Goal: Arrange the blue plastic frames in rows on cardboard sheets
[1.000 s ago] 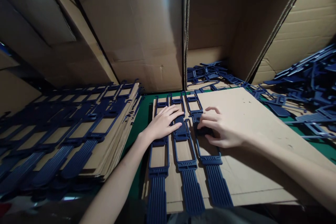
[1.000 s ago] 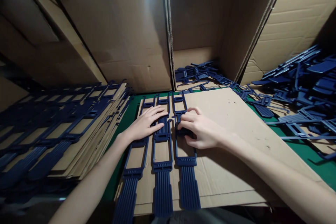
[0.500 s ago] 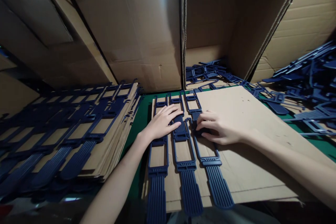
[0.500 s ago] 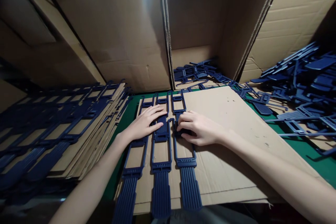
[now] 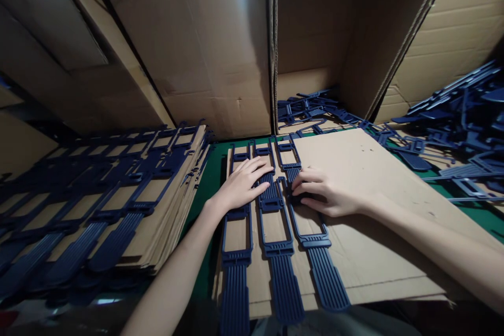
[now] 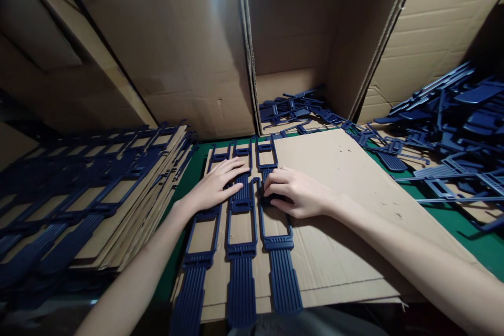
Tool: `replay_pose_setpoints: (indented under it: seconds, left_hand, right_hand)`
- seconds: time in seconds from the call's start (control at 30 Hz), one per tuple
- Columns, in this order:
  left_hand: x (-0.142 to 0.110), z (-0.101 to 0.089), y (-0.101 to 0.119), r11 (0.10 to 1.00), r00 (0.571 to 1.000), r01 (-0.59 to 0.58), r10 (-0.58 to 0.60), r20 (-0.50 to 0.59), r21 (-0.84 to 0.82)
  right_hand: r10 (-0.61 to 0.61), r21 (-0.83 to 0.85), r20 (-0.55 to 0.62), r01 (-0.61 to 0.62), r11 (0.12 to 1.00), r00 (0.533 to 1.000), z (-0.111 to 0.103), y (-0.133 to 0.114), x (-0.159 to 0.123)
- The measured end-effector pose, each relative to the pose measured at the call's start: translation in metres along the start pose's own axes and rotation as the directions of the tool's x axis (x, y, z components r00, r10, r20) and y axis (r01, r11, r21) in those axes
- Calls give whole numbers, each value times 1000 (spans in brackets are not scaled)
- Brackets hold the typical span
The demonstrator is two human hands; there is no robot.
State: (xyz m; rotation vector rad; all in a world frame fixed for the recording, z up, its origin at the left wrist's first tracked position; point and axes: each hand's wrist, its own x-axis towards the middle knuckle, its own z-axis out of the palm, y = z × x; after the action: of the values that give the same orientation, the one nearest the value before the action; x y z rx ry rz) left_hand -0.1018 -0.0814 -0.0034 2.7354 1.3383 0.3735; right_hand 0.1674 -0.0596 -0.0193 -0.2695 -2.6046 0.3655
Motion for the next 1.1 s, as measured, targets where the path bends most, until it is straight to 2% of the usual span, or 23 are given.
replay_pose_setpoints:
  seconds: [0.2,0.97,1.1]
  left_hand:
    - [0,-1,1,1000,1000,-7,7,-6,13]
    - [-1,-4,1,995,999,-2,7,-54,96]
    - [-2,-4,1,995,998,33,-28,-49,99]
  right_hand:
    - [-21,-13,-36,20,1000,999,2,1,1]
    - [-18,-1,-23,18,1000,1000,1,1,2]
    - [-8,-7,-19,8,1000,1000,0,0,2]
